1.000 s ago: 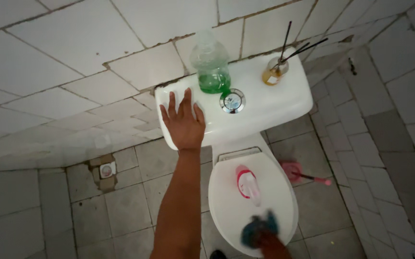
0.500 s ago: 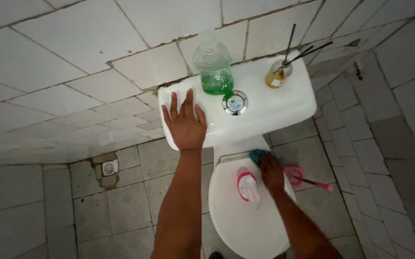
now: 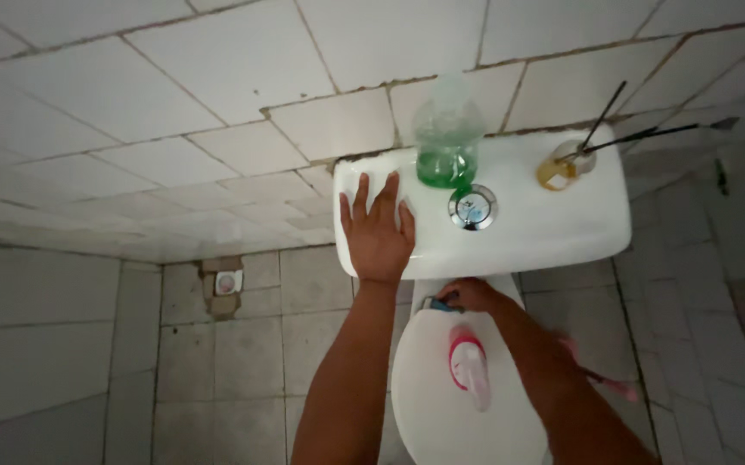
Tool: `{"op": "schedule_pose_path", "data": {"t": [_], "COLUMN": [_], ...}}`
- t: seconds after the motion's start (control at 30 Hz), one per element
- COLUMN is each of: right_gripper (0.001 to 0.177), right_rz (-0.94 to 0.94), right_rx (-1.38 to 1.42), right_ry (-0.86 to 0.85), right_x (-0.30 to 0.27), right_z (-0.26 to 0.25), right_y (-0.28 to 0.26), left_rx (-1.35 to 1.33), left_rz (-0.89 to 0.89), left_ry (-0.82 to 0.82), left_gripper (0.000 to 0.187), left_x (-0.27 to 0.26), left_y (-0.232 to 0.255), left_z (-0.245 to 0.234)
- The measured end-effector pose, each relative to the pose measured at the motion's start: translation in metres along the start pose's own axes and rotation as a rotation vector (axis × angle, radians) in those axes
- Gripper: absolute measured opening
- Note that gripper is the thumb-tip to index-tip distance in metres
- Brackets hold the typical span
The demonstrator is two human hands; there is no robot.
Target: The person wipes the toilet tank, seat, and rim using a blue cloth. They lift the seat to wipe underneath and continue cleaning the exterior surfaces.
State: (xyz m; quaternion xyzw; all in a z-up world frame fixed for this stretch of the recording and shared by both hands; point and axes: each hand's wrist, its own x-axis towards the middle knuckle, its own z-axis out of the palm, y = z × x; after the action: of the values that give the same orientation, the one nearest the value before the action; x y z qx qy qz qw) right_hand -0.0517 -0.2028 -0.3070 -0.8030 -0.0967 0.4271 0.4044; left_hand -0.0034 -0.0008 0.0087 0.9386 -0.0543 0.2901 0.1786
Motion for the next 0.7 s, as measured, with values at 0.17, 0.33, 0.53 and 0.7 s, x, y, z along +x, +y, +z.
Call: {"op": "schedule_pose_path", "data": {"t": [0.17, 0.33, 0.53, 0.7], "right_gripper": [0.035, 0.030, 0.026, 0.021], "right_rz": [-0.618, -0.320, -0.608, -0.168], "right_rx": [-0.162, -0.126, -0.385, -0.443], "right_ry": [0.173, -0.065, 0.198, 0.097], "right_x": [0.004, 0.018, -0.005, -0.046], "right_z": [0.007, 0.010, -0.004, -0.018], "right_y": [-0.001, -0.004, 0.017, 0.041], "left_rx": [0.000, 0.026, 0.018, 0.019], "left_rz": [0.003, -0.020, -0.017, -0.010], "left_ry": [0.026, 0.004, 0.010, 0.010], "left_gripper": [0.044, 0.044, 0.043, 0.044], "left_x": [0.001, 0.000, -0.001, -0.001], "left_y": [0.000, 0.001, 0.001, 0.001], "left_z": [-0.001, 0.000, 0.000, -0.002]}}
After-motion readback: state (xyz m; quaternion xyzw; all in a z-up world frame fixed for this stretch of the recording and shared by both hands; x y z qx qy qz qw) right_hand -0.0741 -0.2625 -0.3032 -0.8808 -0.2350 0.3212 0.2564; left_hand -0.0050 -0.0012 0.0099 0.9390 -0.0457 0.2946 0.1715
